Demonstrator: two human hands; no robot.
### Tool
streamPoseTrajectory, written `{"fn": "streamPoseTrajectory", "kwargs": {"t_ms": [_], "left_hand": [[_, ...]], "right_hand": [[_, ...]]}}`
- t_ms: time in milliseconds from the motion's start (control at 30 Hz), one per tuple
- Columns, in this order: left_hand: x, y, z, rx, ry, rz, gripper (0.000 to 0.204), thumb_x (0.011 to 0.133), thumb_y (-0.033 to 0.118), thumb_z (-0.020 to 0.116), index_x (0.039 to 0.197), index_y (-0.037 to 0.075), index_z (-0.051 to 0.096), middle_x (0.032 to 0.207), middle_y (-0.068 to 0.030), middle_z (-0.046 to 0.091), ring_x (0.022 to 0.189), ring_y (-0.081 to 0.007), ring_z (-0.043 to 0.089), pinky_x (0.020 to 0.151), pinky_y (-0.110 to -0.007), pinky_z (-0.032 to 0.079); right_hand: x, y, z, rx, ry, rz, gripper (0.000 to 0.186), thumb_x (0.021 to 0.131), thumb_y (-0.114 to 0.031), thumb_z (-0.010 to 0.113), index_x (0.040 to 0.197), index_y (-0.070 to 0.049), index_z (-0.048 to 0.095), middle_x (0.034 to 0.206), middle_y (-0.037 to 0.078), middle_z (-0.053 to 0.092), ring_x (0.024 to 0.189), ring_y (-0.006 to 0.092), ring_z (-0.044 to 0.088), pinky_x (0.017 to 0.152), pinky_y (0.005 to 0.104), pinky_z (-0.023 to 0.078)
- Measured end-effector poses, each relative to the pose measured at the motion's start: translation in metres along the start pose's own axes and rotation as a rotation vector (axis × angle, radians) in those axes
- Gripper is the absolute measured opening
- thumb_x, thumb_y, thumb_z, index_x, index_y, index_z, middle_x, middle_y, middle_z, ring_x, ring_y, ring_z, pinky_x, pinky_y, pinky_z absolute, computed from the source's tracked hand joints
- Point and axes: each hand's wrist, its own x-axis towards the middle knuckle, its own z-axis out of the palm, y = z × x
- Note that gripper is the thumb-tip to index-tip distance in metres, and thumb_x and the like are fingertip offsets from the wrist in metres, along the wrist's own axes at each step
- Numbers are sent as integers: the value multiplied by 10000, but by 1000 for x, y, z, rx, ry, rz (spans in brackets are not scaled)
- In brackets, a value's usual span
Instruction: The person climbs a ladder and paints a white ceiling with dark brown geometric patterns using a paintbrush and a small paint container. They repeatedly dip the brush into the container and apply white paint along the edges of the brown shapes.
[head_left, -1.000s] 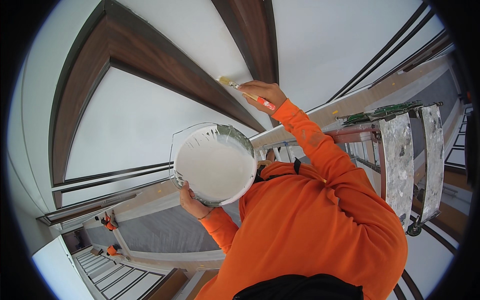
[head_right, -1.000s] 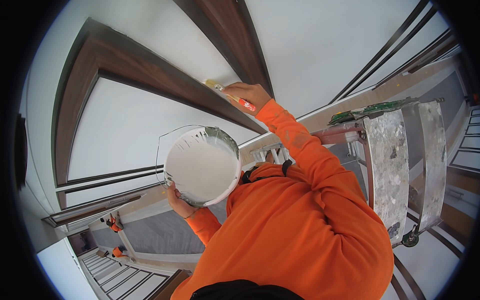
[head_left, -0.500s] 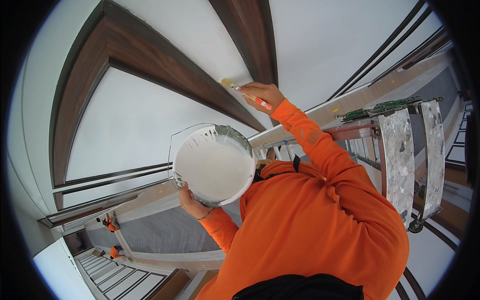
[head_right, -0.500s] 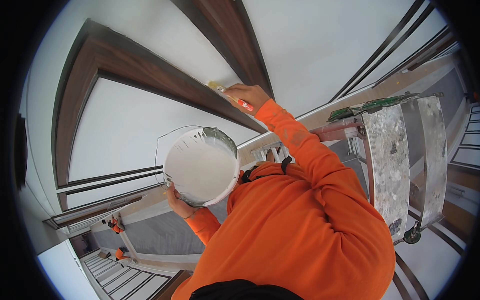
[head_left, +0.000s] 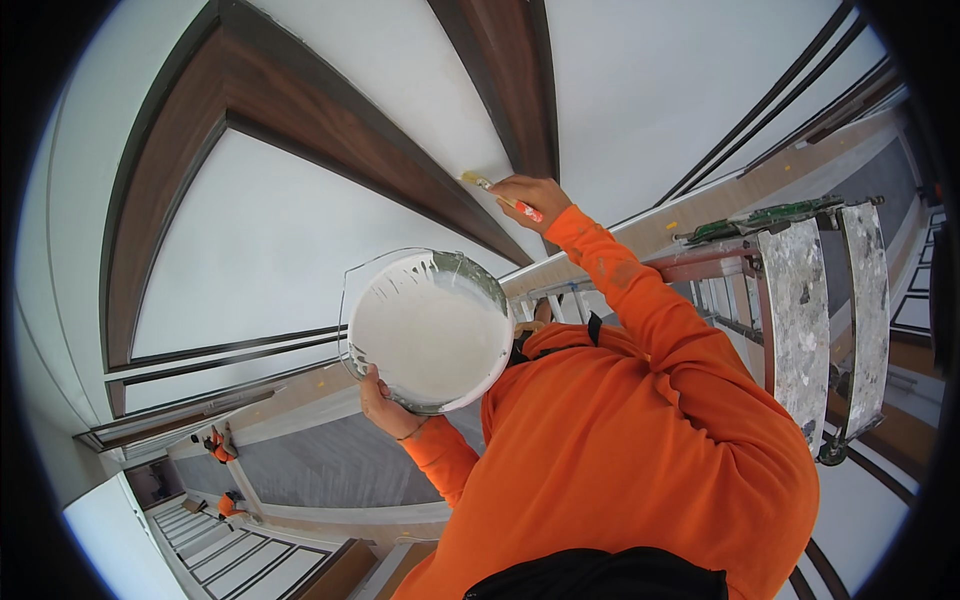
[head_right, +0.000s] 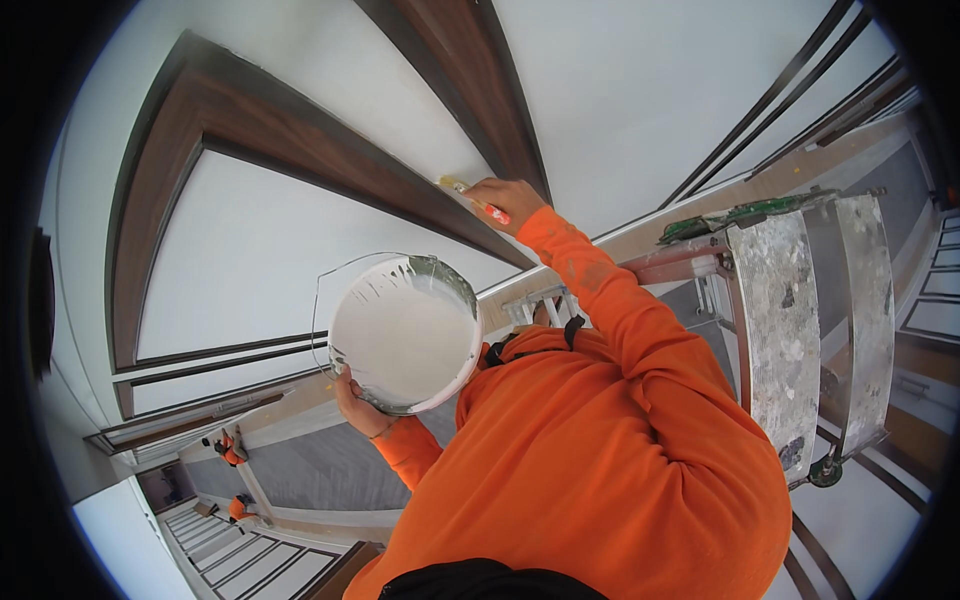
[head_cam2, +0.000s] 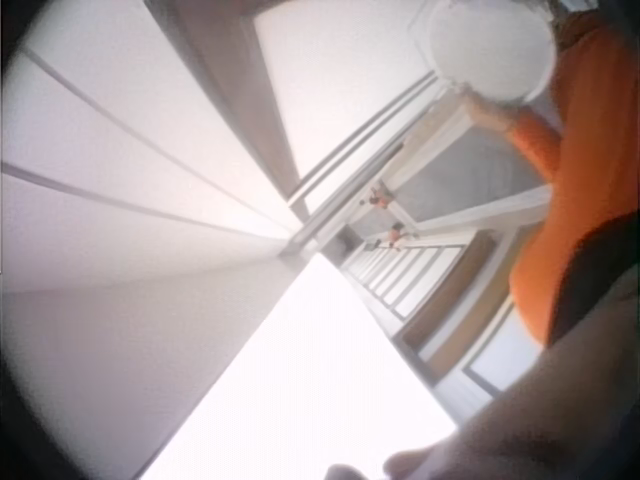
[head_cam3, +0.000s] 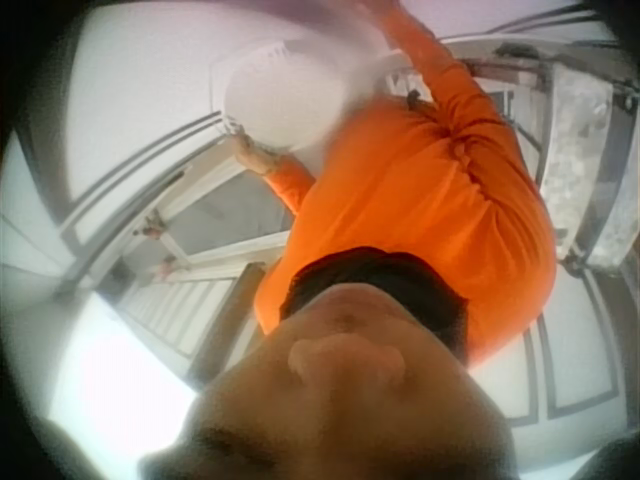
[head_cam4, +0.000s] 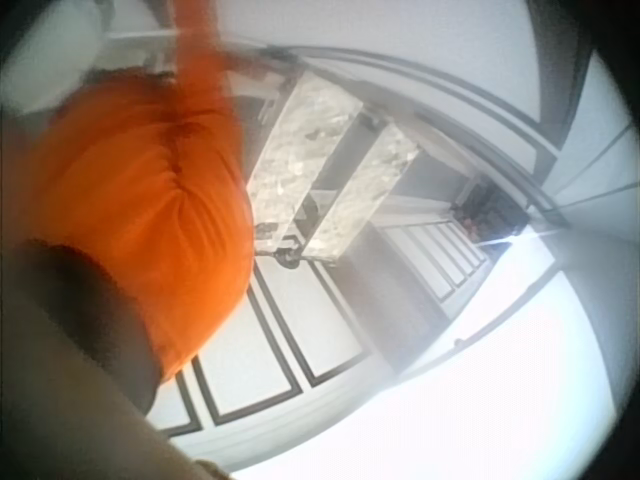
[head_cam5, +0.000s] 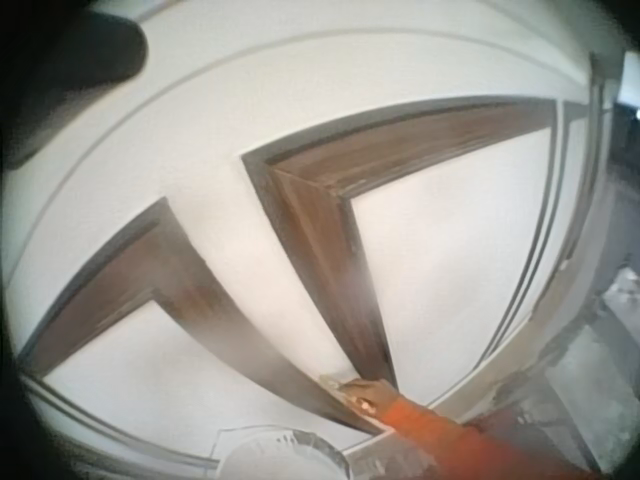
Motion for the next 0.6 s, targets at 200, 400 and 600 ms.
{"fn": "streamPoseTrajectory", "kwargs": {"t_ms": [200, 400, 600], "left_hand": [[1, -5, -7, -6, 21, -13, 373, 912, 199, 622, 667, 145, 346, 693, 28, 408, 660, -110, 480, 614, -273, 424], [5, -9, -11, -16, 13, -34, 355, 906, 199, 622, 672, 137, 362, 716, 13, 473, 691, -117, 524, 633, -278, 453], [0, -3, -3, -49, 19, -70, 310, 909, 203, 599, 679, 116, 410, 719, 11, 455, 683, -114, 489, 626, -276, 420]], "right_hand": [[-5, -6, -1, 130, 1, 84, 266, 863, -90, 693, 1128, -90, 704, 1064, 97, 711, 868, 291, 701, 762, 351, 575], [11, -21, -11, 171, 57, 42, 255, 878, -32, 696, 1132, -39, 700, 1072, 120, 721, 864, 244, 712, 755, 309, 566], [37, -50, -28, 172, 196, -55, 301, 844, 13, 728, 1139, -42, 703, 1089, 128, 722, 915, 254, 718, 798, 302, 582]]}}
